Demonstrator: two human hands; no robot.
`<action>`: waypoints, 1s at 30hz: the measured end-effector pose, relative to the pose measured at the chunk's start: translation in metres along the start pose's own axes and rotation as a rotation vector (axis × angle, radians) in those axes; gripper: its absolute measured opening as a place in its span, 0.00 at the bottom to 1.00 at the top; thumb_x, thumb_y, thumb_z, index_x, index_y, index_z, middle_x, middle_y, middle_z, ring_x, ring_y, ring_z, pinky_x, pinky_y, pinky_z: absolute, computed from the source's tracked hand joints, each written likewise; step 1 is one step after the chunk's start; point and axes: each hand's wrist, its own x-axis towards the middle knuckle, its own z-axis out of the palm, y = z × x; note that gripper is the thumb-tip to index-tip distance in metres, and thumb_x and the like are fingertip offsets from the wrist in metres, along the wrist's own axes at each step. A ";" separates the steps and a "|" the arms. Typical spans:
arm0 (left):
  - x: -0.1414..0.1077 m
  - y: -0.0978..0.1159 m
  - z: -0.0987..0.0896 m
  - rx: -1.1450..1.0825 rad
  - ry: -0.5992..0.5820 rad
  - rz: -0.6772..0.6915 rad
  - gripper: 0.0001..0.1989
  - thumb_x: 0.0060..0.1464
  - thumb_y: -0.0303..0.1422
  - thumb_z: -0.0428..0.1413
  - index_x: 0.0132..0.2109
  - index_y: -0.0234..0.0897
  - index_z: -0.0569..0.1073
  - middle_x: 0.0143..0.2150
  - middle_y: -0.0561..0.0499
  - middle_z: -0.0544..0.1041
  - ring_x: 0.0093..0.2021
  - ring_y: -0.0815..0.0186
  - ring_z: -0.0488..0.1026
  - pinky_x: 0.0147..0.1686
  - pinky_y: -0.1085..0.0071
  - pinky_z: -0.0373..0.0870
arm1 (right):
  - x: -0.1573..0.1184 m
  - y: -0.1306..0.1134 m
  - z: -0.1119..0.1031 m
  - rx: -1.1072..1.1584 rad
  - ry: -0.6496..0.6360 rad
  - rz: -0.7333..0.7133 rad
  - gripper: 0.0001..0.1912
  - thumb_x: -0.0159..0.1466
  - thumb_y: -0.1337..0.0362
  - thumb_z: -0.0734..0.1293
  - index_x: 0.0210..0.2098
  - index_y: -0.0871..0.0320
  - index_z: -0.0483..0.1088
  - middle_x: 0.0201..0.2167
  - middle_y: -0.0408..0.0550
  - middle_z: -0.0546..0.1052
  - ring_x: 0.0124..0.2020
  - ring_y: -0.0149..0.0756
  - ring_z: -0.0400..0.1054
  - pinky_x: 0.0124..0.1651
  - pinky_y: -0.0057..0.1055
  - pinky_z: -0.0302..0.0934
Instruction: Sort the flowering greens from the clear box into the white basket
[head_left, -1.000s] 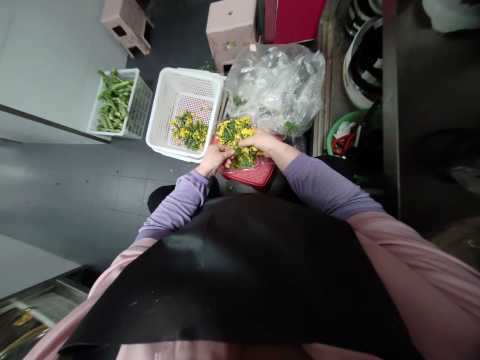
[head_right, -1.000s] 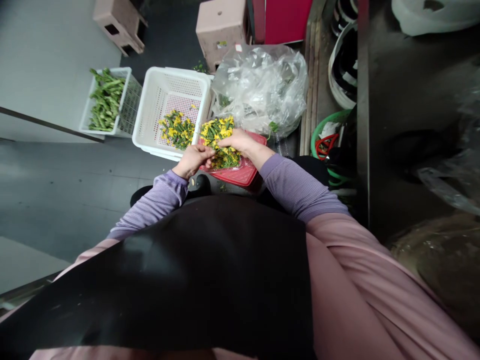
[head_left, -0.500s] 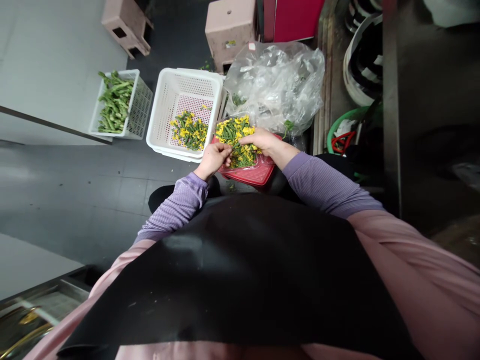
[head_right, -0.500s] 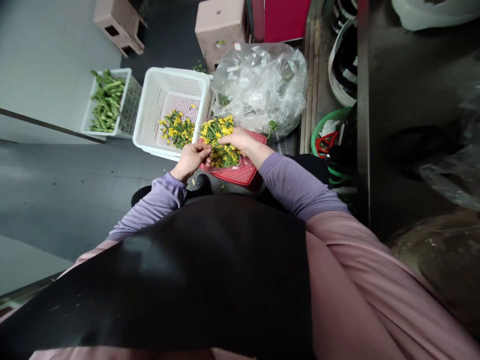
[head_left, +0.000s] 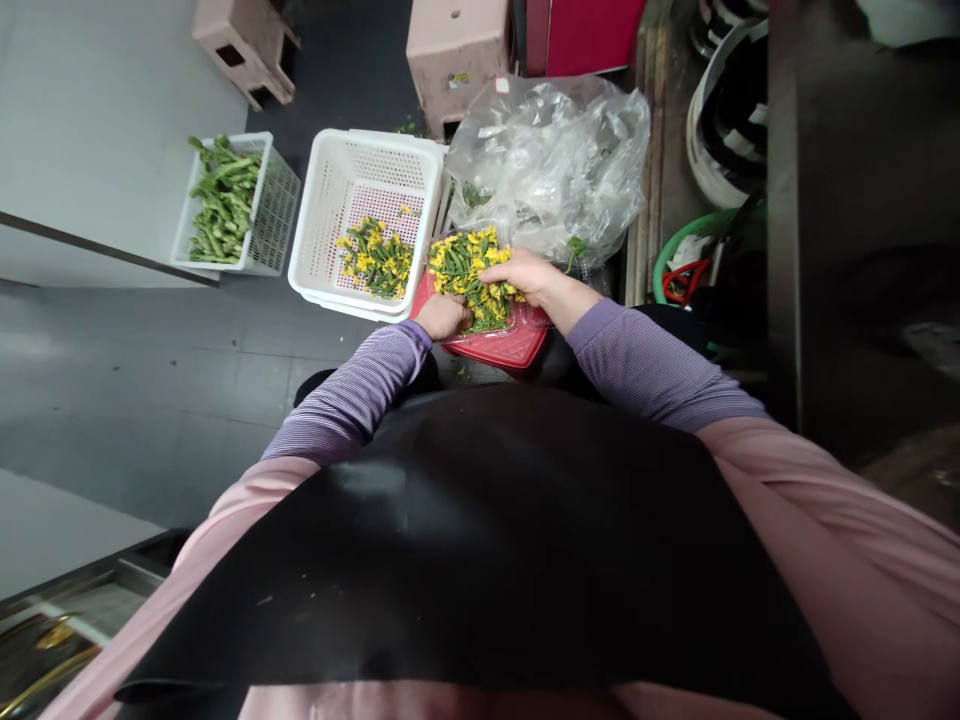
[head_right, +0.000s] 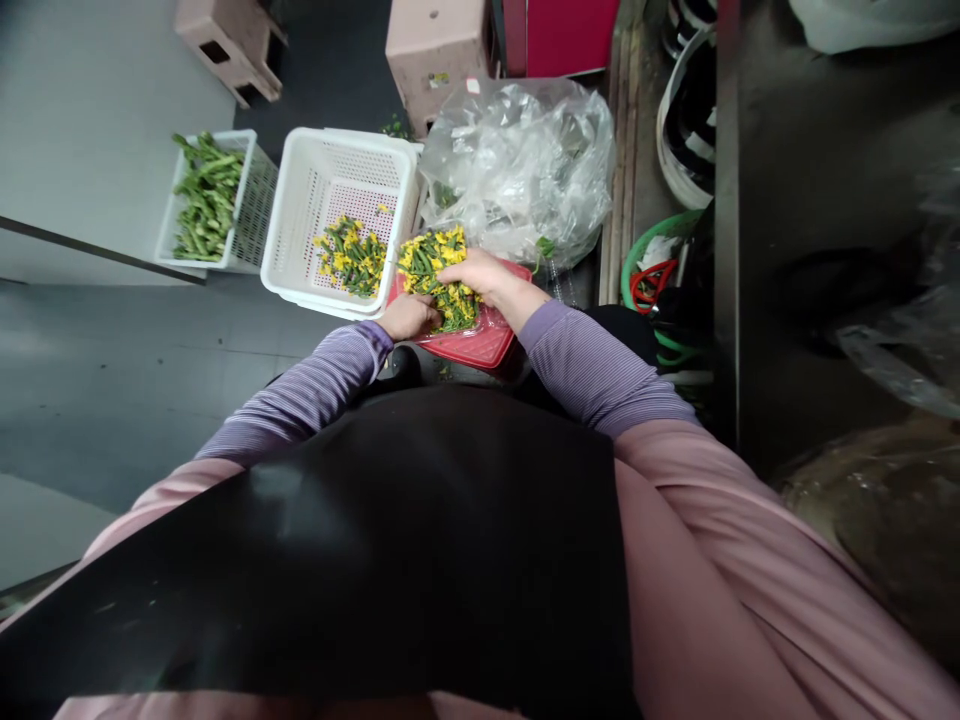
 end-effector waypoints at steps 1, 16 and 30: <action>0.002 -0.003 -0.001 -0.007 -0.007 0.028 0.09 0.43 0.24 0.60 0.31 0.40 0.82 0.39 0.46 0.81 0.45 0.59 0.78 0.46 0.70 0.70 | 0.000 0.000 0.000 -0.010 0.008 0.008 0.16 0.52 0.75 0.74 0.41 0.60 0.77 0.29 0.48 0.79 0.35 0.43 0.74 0.42 0.41 0.73; -0.035 0.018 -0.018 -1.151 0.174 -0.200 0.05 0.50 0.25 0.62 0.33 0.34 0.72 0.23 0.55 0.73 0.20 0.72 0.69 0.27 0.70 0.71 | 0.010 0.015 -0.001 -0.181 -0.081 -0.038 0.17 0.50 0.71 0.77 0.39 0.56 0.79 0.33 0.46 0.81 0.40 0.42 0.77 0.47 0.38 0.73; -0.042 0.043 -0.022 -0.417 0.652 -0.120 0.04 0.51 0.24 0.59 0.35 0.35 0.73 0.32 0.52 0.76 0.31 0.70 0.70 0.36 0.72 0.68 | 0.006 0.012 0.004 -0.059 -0.172 -0.082 0.20 0.49 0.71 0.80 0.42 0.59 0.78 0.33 0.45 0.82 0.39 0.39 0.77 0.51 0.37 0.71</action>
